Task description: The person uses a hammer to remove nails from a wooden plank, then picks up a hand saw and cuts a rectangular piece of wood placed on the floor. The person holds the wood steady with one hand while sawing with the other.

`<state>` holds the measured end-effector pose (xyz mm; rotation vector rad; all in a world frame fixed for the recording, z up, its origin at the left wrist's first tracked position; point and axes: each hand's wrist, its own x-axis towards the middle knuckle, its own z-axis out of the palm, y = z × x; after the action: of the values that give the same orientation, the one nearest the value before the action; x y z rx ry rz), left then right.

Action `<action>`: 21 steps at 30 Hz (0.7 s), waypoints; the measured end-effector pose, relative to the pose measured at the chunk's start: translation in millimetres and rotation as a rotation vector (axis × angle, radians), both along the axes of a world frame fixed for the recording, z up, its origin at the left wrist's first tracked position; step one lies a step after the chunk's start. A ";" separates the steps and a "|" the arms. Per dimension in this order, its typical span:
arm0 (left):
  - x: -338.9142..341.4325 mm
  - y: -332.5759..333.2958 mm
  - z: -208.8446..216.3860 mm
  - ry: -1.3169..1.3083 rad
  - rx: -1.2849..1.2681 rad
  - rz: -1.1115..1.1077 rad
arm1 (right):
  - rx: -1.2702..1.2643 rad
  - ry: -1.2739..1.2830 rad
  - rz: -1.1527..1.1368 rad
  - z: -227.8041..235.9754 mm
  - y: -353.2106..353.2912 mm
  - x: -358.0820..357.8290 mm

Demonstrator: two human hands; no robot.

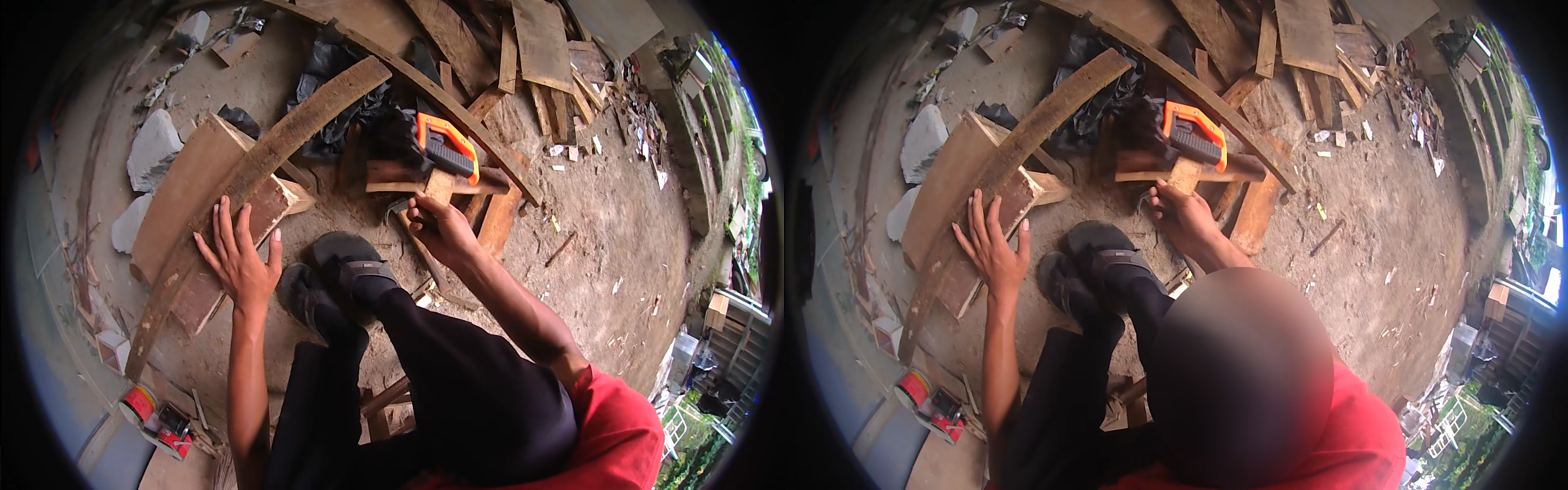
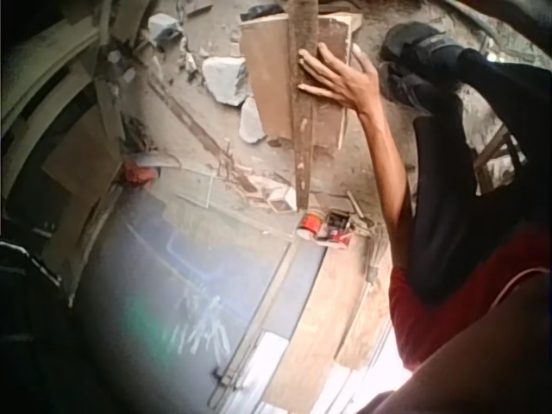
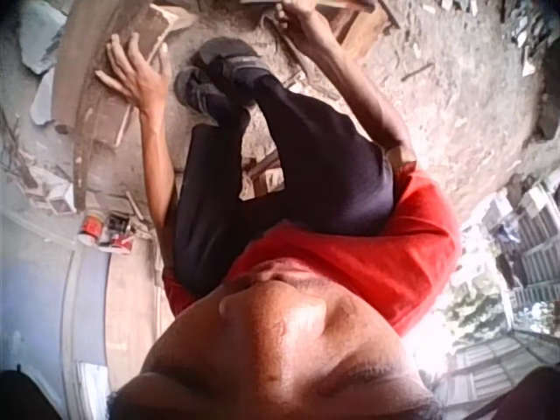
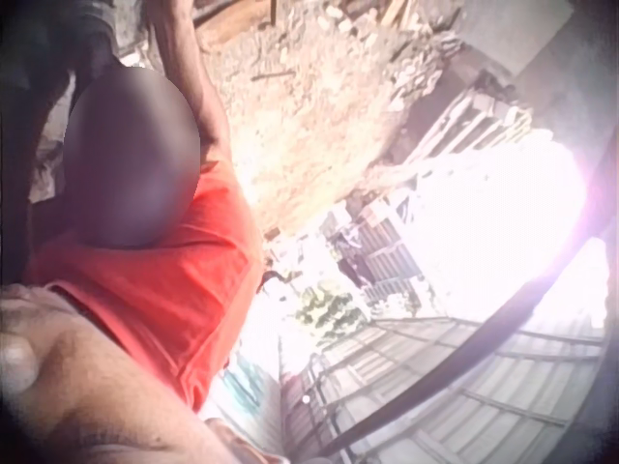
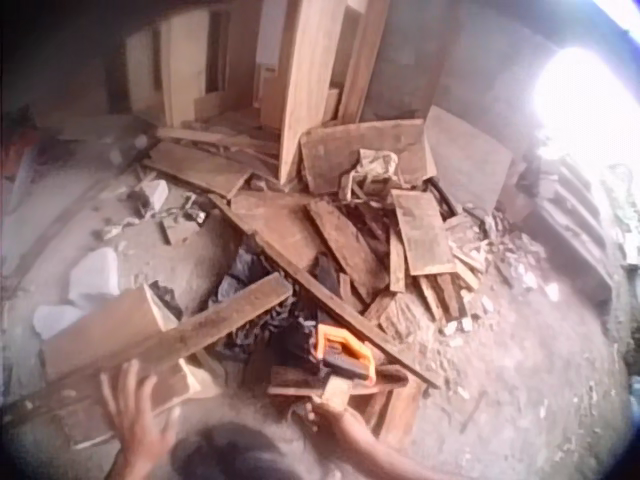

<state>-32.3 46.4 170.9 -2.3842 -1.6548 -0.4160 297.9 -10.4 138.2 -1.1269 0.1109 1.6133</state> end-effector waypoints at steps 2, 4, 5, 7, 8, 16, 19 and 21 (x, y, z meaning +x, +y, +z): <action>2.3 0.4 0.1 -0.008 0.000 -0.005 | 0.055 -0.039 0.017 16.8 3.0 -4.5; -2.3 -1.5 3.9 0.002 0.004 0.005 | 0.116 -0.065 0.046 37.9 8.0 -9.3; -2.7 -1.8 2.1 0.002 0.002 0.004 | 0.133 -0.059 0.093 48.5 9.4 -11.3; -3.5 -1.7 -0.4 0.005 0.004 0.003 | 0.171 -0.044 0.188 70.4 14.5 -14.8; -3.5 -1.1 -0.6 0.002 -0.001 0.002 | 0.194 -0.037 0.216 76.4 20.1 -14.4; -1.3 -1.8 -0.3 -0.017 -0.023 -0.002 | 0.184 -0.168 0.133 93.3 32.6 18.5; -2.1 -0.8 0.5 -0.024 -0.017 0.001 | 0.192 -0.106 0.108 90.3 28.9 55.5; -2.3 -0.7 1.2 -0.030 -0.015 -0.002 | 0.180 -0.119 0.042 87.1 25.0 67.4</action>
<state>-34.6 45.7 172.1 -2.4019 -1.6739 -0.4435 365.3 14.7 225.3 -1.0883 -0.1342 1.5562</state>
